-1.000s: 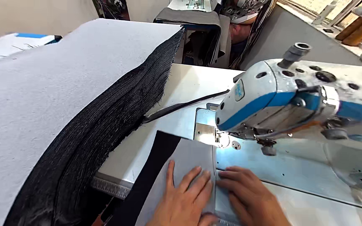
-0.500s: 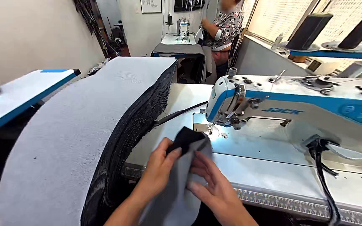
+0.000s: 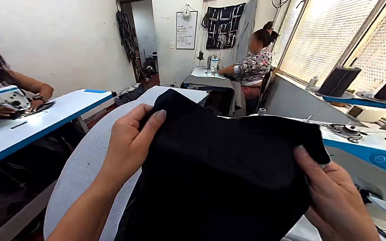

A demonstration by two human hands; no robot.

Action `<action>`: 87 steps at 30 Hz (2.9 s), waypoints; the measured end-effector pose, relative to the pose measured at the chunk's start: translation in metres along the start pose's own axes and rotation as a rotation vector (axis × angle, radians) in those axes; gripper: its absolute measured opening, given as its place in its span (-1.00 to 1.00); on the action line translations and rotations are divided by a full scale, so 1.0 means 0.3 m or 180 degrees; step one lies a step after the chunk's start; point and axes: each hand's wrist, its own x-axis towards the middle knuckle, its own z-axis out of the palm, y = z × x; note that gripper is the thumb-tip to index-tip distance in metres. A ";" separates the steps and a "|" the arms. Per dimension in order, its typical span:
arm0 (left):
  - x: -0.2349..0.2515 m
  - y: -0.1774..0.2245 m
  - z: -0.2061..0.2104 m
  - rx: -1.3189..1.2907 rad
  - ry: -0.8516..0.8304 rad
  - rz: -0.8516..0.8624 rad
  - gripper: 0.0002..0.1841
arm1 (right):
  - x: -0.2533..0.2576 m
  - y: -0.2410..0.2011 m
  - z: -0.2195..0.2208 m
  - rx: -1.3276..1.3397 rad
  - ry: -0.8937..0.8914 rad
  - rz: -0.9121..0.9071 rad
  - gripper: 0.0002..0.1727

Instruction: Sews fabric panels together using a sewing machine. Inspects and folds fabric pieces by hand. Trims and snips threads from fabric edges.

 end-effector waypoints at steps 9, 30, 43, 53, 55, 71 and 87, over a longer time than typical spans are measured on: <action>-0.128 0.012 0.086 -0.0414 0.0046 0.0315 -0.85 | -0.124 -0.053 -0.089 -0.0978 0.0273 -0.0563 -0.56; -0.411 -0.202 0.259 -0.0497 -0.0272 -0.0367 -0.69 | -0.313 0.186 -0.258 -0.1191 0.0304 -0.0017 -0.63; -0.373 -0.064 0.351 -0.0595 -0.3035 -0.0263 -0.05 | -0.309 0.231 -0.182 -0.0965 -0.0527 -0.0148 -0.67; -0.381 -0.045 0.371 -0.2182 -0.4624 -0.1983 -0.66 | -0.258 0.281 -0.180 -0.1675 -0.0921 -0.0789 -0.53; -0.397 -0.049 0.369 -0.2516 -0.4457 -0.2099 -0.61 | -0.255 0.294 -0.170 -0.1765 -0.0923 -0.0853 -0.51; -0.419 -0.118 0.374 -0.2374 -0.4519 -0.1968 -0.83 | -0.270 0.344 -0.224 -0.2221 -0.0801 -0.0945 -0.49; -0.411 -0.263 0.160 -0.1803 -0.4092 -0.1811 -0.77 | -0.320 0.283 -0.244 -0.1773 -0.0463 -0.0661 -0.60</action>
